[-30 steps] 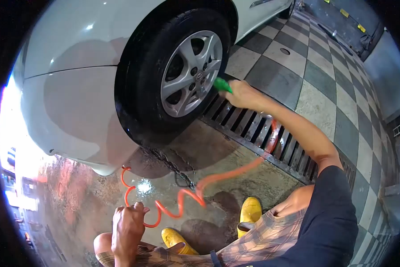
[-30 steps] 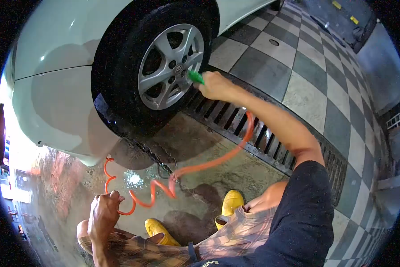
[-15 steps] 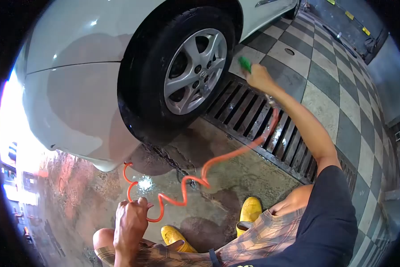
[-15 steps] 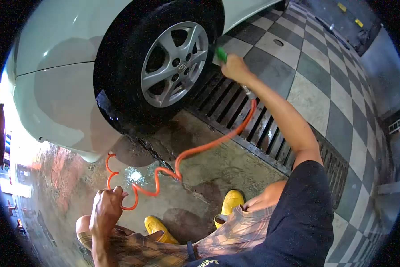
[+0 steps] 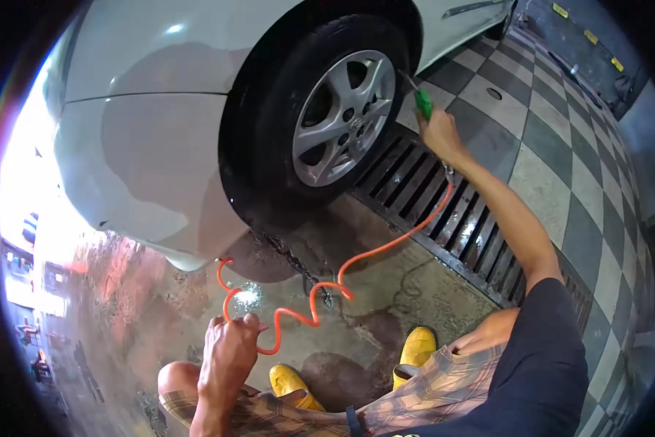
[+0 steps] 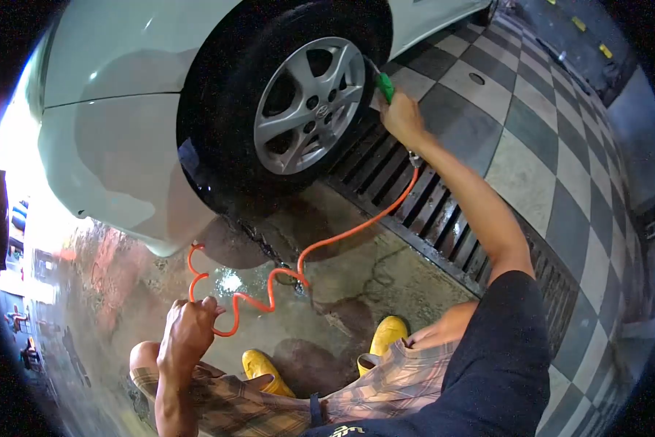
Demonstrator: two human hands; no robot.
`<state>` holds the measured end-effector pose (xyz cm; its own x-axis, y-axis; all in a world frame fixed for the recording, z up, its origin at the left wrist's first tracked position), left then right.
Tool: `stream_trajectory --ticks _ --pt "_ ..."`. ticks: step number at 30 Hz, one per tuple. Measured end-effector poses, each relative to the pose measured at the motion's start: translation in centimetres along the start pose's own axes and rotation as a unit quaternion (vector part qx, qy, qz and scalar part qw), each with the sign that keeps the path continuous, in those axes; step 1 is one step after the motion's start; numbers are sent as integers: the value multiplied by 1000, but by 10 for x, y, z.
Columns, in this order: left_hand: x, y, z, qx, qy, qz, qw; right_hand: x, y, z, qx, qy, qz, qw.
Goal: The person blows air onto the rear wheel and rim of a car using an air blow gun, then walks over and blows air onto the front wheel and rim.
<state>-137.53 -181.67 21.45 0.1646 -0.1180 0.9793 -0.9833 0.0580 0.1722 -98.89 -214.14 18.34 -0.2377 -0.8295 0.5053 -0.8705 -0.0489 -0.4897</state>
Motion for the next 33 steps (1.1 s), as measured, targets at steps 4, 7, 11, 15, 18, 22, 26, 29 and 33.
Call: stream_trajectory --ticks 4,7,11,15,18,22,26,29,33 --pt "0 0 0 10 0 -4 1000 11 -9 3 -46 95 -22 994" --pt "1 -1 2 10 -6 4 1000 21 -21 -1 -38 136 -56 988" --pt "2 -1 4 12 0 7 1000 16 -16 4 -30 161 -53 985" --pt "0 -2 3 8 14 13 1000 12 -5 -20 73 180 -7 981" --pt "1 -3 4 13 10 -2 1000 12 -12 -34 94 194 -10 976" --pt "1 -4 5 13 0 -4 1000 9 -12 -44 142 193 11 971" --pt "2 -2 5 9 4 -6 1000 2 -7 -34 161 265 27 950" --pt "-1 -2 -1 12 -1 -12 1000 -4 -2 -58 195 326 39 924" --pt "7 -5 4 15 11 -16 1000 0 -3 -65 237 360 53 901"
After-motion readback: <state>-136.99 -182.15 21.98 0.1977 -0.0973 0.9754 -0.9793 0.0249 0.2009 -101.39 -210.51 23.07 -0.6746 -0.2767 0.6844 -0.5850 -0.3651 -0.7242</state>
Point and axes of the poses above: each hand's wrist, its own y-axis away from the middle knuckle, its own x-axis out of the back of the hand, z = x × y, the point moved 6 cm from there along -y, towards the middle knuckle, and after that the axes turned 12 degrees about -y, right-handed, at the moved point
